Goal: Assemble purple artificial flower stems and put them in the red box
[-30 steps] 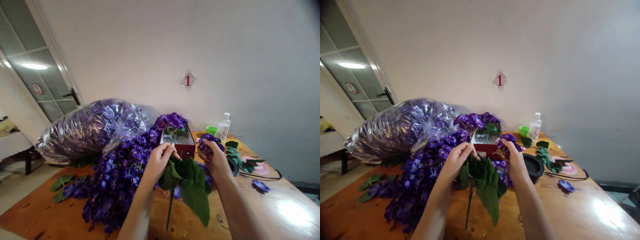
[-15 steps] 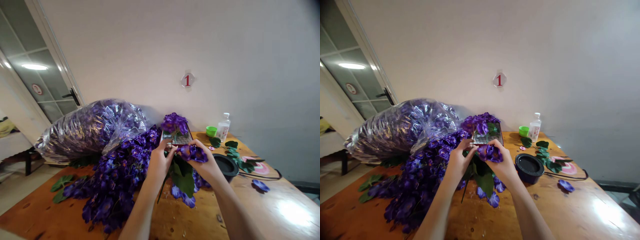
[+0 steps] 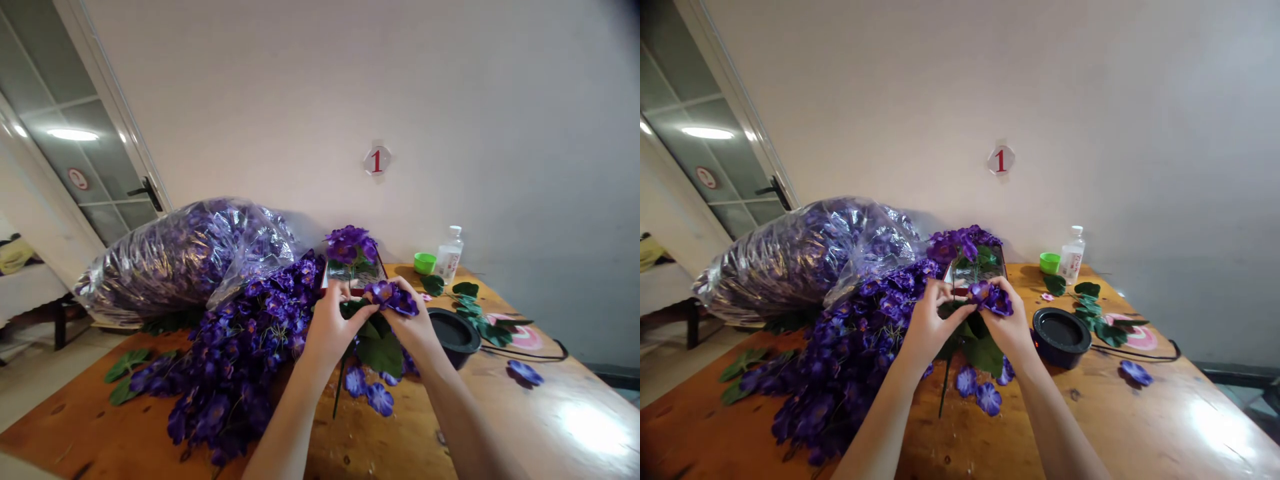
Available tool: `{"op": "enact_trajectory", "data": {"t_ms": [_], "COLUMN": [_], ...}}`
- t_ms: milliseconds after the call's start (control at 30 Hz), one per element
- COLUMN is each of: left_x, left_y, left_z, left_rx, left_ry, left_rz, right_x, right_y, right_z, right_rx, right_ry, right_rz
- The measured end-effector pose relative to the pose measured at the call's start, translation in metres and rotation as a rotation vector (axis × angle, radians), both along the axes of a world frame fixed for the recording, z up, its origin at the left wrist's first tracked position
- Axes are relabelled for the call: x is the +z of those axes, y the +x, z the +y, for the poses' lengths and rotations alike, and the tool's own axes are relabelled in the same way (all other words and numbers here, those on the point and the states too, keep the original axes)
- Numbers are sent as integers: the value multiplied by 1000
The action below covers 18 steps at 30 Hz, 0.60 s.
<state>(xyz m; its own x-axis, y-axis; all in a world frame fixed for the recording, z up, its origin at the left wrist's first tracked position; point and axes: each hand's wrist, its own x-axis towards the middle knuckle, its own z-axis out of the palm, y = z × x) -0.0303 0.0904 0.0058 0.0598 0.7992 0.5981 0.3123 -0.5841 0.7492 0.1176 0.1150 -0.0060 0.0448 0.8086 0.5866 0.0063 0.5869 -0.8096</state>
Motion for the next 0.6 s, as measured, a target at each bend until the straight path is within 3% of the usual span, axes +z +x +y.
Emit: {"op": "enact_trajectory", "data": {"t_ms": [167,300,467,600], "left_x": [1,-3,-6,-5], "left_y": [2,2,-2,-7], "left_z": [-1,4,9,10], "left_rx": [35,168,72,85], "left_ry": [37,2,-27,-55], "left_rz": [367,371,448,400], "right_x": [-5,-3,-3,0], "right_y": [3,2,-2,11], "right_z": [6,6,6,7], "right_rx": [-18,28,53,12], "right_ry": [7,-43,-92,-155], "right_rz": [-39,-36,-41,56]}}
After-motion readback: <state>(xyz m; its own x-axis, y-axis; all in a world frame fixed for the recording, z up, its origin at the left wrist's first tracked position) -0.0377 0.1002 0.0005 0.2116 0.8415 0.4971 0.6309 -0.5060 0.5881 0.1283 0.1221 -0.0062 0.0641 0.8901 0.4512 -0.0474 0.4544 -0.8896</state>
